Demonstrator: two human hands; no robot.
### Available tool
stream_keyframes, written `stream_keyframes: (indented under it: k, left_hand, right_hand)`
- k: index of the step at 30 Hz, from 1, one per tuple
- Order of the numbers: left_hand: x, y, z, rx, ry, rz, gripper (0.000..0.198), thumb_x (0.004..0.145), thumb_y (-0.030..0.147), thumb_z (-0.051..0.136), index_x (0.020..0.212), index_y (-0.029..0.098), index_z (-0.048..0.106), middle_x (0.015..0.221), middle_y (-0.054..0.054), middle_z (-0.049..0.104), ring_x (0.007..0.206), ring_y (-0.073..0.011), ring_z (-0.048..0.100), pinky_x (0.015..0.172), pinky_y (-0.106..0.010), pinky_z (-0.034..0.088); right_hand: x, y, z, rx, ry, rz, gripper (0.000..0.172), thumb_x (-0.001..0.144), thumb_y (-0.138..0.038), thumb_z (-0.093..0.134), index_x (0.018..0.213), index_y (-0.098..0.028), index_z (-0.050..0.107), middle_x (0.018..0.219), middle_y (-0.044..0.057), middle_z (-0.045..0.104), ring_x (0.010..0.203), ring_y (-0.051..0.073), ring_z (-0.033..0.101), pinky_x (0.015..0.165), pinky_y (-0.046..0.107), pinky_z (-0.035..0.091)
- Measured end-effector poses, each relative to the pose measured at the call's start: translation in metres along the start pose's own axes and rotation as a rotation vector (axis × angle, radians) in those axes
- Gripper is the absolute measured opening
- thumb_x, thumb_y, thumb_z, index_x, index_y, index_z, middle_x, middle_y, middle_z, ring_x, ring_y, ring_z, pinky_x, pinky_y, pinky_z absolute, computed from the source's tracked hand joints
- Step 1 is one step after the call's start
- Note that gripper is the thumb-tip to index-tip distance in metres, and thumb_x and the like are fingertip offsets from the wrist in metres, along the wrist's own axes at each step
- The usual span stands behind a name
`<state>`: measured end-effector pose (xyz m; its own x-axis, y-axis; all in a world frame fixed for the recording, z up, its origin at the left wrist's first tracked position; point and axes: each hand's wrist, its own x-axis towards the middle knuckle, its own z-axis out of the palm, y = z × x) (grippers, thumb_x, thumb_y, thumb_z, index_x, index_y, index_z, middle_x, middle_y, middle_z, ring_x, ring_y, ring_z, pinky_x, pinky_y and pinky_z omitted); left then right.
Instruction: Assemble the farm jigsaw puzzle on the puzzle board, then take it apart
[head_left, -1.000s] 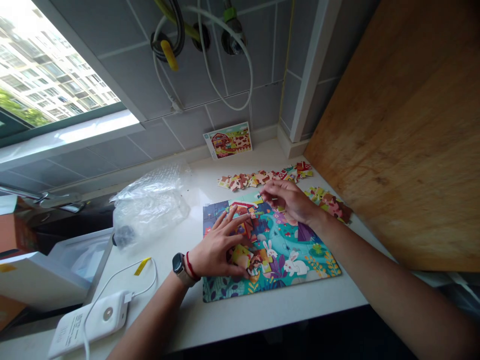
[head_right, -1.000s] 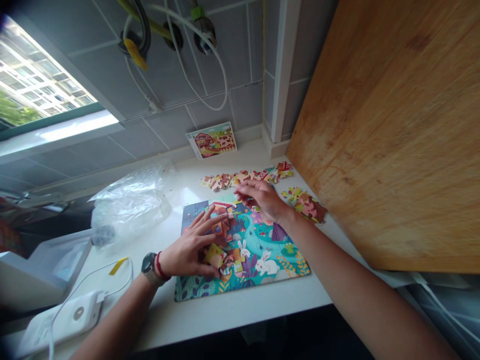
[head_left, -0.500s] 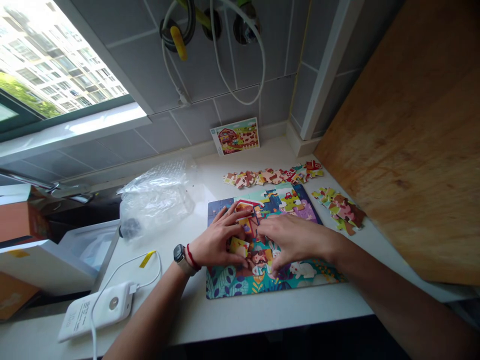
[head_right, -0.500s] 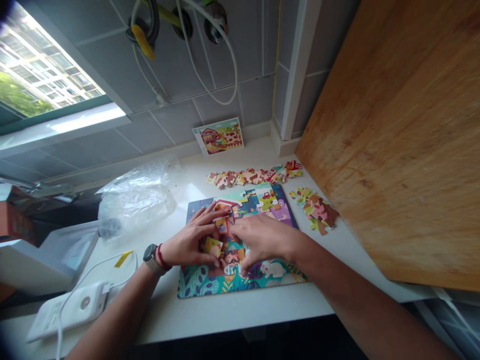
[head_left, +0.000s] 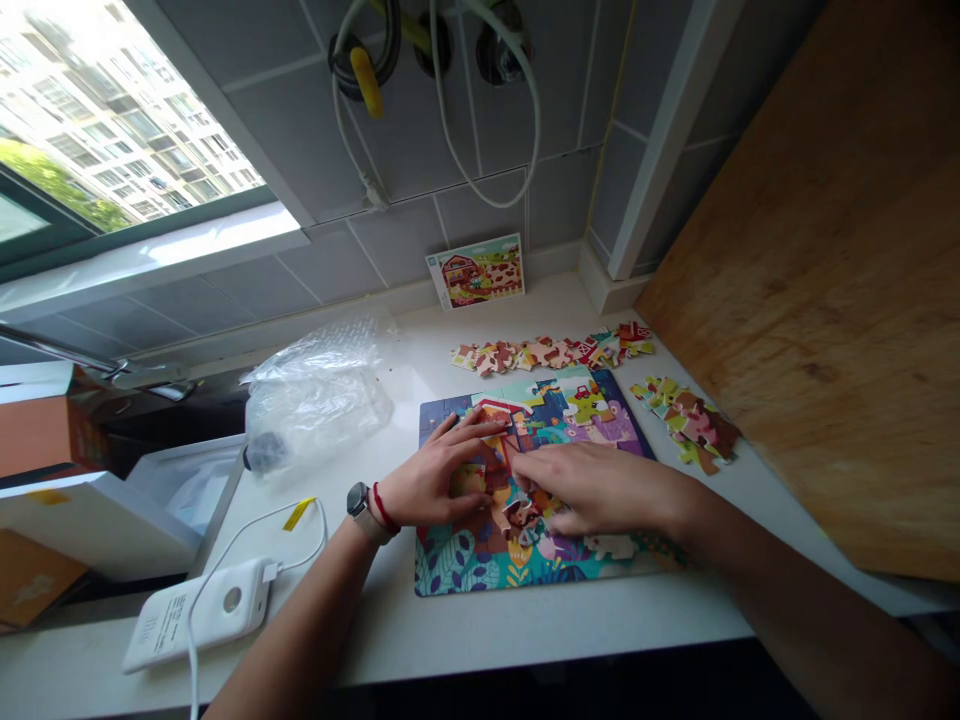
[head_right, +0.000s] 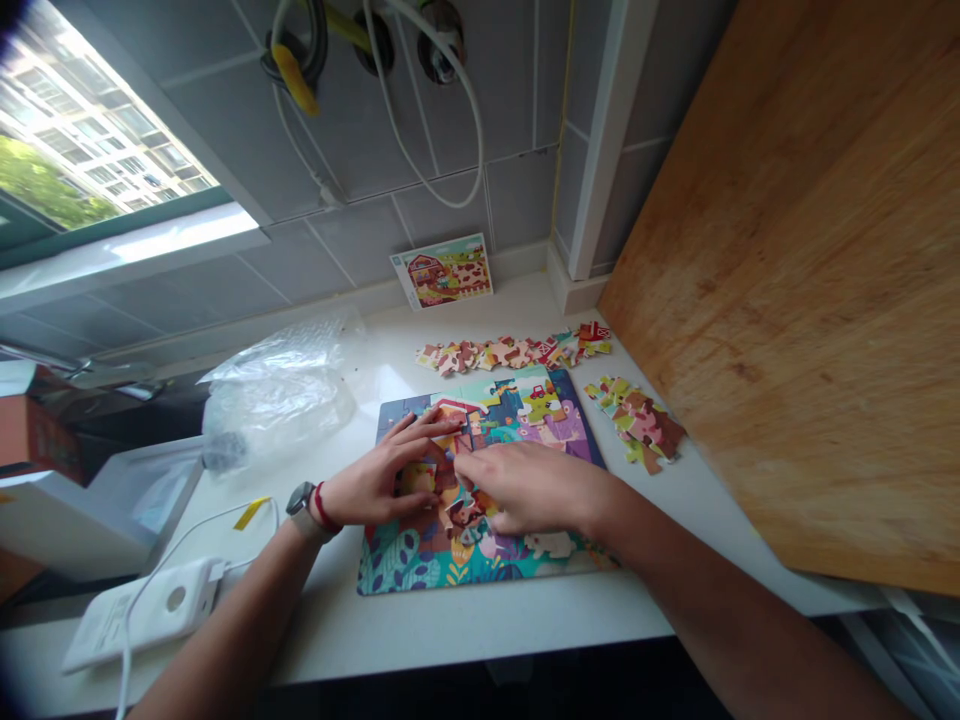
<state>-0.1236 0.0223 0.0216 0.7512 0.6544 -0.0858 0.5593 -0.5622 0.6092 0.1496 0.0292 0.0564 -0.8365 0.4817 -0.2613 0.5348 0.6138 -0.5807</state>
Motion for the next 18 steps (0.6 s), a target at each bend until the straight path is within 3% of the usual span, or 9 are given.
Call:
stream_keyframes:
  k: [4, 8, 10, 15, 18]
  left_hand:
    - [0.001, -0.002, 0.000, 0.039, 0.004, 0.015, 0.052, 0.091, 0.033, 0.075, 0.140, 0.024, 0.060, 0.170, -0.011, 0.040, 0.163, -0.0423, 0.022, 0.129, -0.073, 0.018]
    - [0.002, -0.005, 0.001, 0.056, 0.059, 0.049, 0.042, 0.096, 0.042, 0.073, 0.133, 0.024, 0.064, 0.165, -0.010, 0.049, 0.160, -0.0417, 0.030, 0.128, -0.070, 0.027]
    - [0.003, -0.006, 0.003, 0.063, 0.108, 0.074, 0.036, 0.098, 0.045, 0.072, 0.127, 0.024, 0.067, 0.162, -0.010, 0.053, 0.159, -0.0402, 0.035, 0.127, -0.066, 0.032]
    - [0.005, -0.007, 0.007, 0.110, 0.200, 0.114, 0.036, 0.099, 0.048, 0.070, 0.128, 0.025, 0.067, 0.155, -0.011, 0.059, 0.154, -0.0370, 0.043, 0.121, -0.060, 0.043]
    - [0.006, -0.006, 0.009, 0.132, 0.219, 0.118, 0.038, 0.100, 0.048, 0.069, 0.130, 0.026, 0.066, 0.152, -0.011, 0.061, 0.152, -0.0361, 0.046, 0.119, -0.059, 0.045]
  right_hand:
    - [0.003, 0.019, -0.003, 0.105, 0.128, 0.013, 0.022, 0.088, -0.006, 0.068, 0.103, -0.023, 0.069, 0.106, 0.005, 0.076, 0.096, 0.024, 0.071, 0.080, 0.031, 0.049]
    - [0.008, 0.047, -0.005, 0.145, 0.357, 0.141, 0.043, 0.092, -0.015, 0.073, 0.134, -0.023, 0.069, 0.127, 0.010, 0.076, 0.120, 0.030, 0.069, 0.103, 0.041, 0.051]
    - [0.011, 0.057, -0.004, 0.119, 0.420, 0.169, 0.044, 0.092, -0.017, 0.074, 0.136, -0.023, 0.070, 0.130, 0.011, 0.075, 0.123, 0.031, 0.068, 0.109, 0.043, 0.050]
    - [0.016, 0.063, 0.004, 0.044, 0.483, 0.172, 0.044, 0.095, -0.023, 0.073, 0.138, -0.030, 0.072, 0.118, 0.009, 0.070, 0.109, 0.028, 0.070, 0.101, 0.042, 0.055]
    - [0.015, 0.062, 0.008, 0.031, 0.496, 0.165, 0.041, 0.094, -0.026, 0.075, 0.134, -0.034, 0.075, 0.121, 0.008, 0.065, 0.104, 0.025, 0.070, 0.103, 0.041, 0.055]
